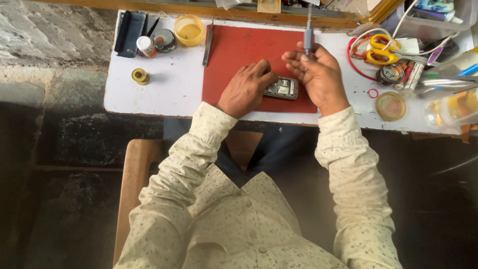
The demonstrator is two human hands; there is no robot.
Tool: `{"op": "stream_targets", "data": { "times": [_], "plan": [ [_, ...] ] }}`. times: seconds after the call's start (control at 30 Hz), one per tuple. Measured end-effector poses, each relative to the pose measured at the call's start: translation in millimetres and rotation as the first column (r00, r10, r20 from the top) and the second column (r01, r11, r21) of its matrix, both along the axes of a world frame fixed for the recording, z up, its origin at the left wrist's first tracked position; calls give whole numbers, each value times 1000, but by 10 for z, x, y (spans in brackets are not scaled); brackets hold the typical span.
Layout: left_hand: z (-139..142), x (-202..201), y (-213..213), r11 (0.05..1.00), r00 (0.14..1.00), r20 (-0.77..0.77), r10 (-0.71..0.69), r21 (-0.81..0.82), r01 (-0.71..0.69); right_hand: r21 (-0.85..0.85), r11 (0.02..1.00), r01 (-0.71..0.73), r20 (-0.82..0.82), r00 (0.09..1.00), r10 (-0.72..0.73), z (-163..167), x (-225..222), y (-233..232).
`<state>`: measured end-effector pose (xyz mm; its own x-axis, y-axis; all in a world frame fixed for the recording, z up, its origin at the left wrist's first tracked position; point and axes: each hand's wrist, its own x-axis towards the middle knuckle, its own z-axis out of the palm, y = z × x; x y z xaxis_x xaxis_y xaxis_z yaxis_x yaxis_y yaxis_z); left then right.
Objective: The person disassembles a mobile phone by removing the back cover and battery, then uses a screwdriver to unscrew and remove screws from the phone's internal frame. The person handles the phone, back cover, battery, and screwdriver throughout the process.
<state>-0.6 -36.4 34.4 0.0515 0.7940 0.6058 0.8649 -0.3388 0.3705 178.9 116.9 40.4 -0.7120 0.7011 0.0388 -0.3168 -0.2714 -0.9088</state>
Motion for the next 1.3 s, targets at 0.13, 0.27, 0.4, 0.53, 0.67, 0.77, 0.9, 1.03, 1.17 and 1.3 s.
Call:
{"op": "stream_targets", "data": {
  "times": [0.13, 0.27, 0.4, 0.53, 0.67, 0.77, 0.9, 1.03, 1.17, 1.3],
  "plan": [
    [35, 12, -29, 1000, 1000, 25, 10, 4, -10, 59, 992, 116, 10, 993, -116, -226, -3, 149],
    [68, 31, -64, 1000, 998, 62, 16, -1, -16, 139, 925, 352, -152, 931, -332, -421, 257, 376],
    [114, -3, -52, 995, 963, 263, -52, 100, 26, 172, 855, 490, -179, 869, -462, -357, 526, 410],
    [114, -75, -49, 998, 855, 517, -49, 65, 18, 225, 914, 337, -91, 942, -324, -198, 541, 222],
    [86, -44, -23, 997, 886, 463, -32, 72, -2, 375, 913, 161, 138, 964, -227, -103, 370, 78],
    [83, -49, -30, 999, 897, 442, -3, 47, -20, 760, 648, 35, 236, 915, -326, -99, 196, 44],
    [95, -54, -35, 996, 911, 411, -18, 87, -20, 839, 542, 47, 226, 876, -425, -68, 117, 56],
    [72, -51, -21, 995, 914, 405, -24, 94, -15, 757, 625, 190, 250, 800, -546, 6, 227, 53],
    [35, -66, -1, 998, 860, 507, -55, 59, 29, 689, 691, 218, 218, 848, -484, 61, 277, -36],
    [-19, -99, 28, 993, 699, 706, -113, 47, 112, 603, 791, 103, 309, 885, -350, 123, 328, -268]
  ]
}}
